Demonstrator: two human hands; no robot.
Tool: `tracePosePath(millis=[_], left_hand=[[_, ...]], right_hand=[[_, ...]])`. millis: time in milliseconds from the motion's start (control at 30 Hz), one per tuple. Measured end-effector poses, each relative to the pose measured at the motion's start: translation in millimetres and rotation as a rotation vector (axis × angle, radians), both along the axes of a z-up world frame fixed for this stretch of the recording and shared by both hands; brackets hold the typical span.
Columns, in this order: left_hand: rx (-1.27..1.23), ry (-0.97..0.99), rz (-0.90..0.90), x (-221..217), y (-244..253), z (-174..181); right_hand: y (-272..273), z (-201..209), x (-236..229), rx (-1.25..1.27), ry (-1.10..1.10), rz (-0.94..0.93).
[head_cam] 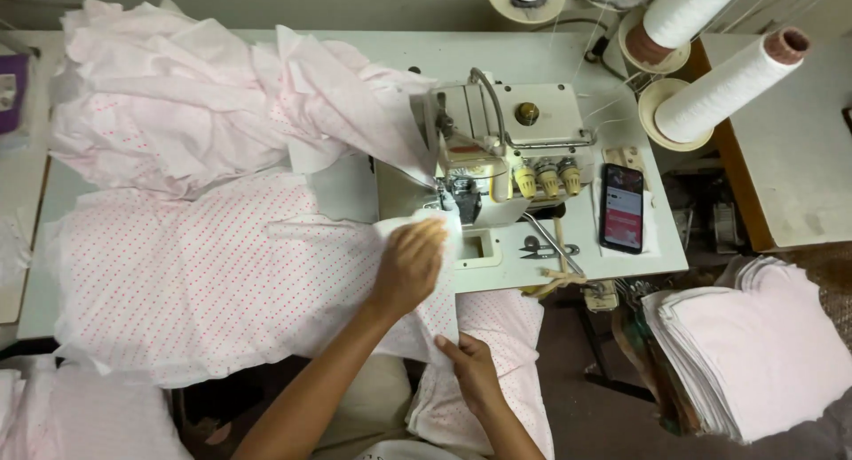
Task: Sewing small pieces of pink and white dotted fabric using an industrial overlock machine.
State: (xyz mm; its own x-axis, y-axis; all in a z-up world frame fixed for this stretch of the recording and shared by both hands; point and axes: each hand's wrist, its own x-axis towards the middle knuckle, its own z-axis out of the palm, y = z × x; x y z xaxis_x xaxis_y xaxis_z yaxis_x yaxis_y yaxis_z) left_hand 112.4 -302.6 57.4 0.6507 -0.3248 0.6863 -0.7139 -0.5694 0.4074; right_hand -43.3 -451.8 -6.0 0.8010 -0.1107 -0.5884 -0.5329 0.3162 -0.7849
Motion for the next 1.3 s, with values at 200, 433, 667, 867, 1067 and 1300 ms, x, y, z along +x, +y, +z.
tracePosePath(millis=[200,433,667,867,1067,1300], left_hand=[[0.067,0.203,0.281,14.1,-5.2,7.1],[-0.04,0.381,0.168,13.2,-10.2,11.0],[0.098,0.452,-0.131,-104.2,27.8,-56.3],[0.222,0.921,-0.65,-170.9,53.0,-110.3],[0.342,0.74,-0.77,-178.2,54.5,-134.8],[0.407,0.795,-0.877,-155.6,34.9,-96.1]], right_hand=[[-11.8,30.8,10.5,-0.03,-0.115,0.038],[-45.2,-86.6,10.1,-0.315,-0.075,0.02],[-104.1,-69.3,-21.4,-0.768,-0.106,0.189],[-134.4,-24.4,-41.8,-0.852,0.015,0.182],[-117.6,13.0,-55.0,-0.815,0.023,0.267],[-100.2,28.9,-73.2,-0.72,-0.021,0.267]])
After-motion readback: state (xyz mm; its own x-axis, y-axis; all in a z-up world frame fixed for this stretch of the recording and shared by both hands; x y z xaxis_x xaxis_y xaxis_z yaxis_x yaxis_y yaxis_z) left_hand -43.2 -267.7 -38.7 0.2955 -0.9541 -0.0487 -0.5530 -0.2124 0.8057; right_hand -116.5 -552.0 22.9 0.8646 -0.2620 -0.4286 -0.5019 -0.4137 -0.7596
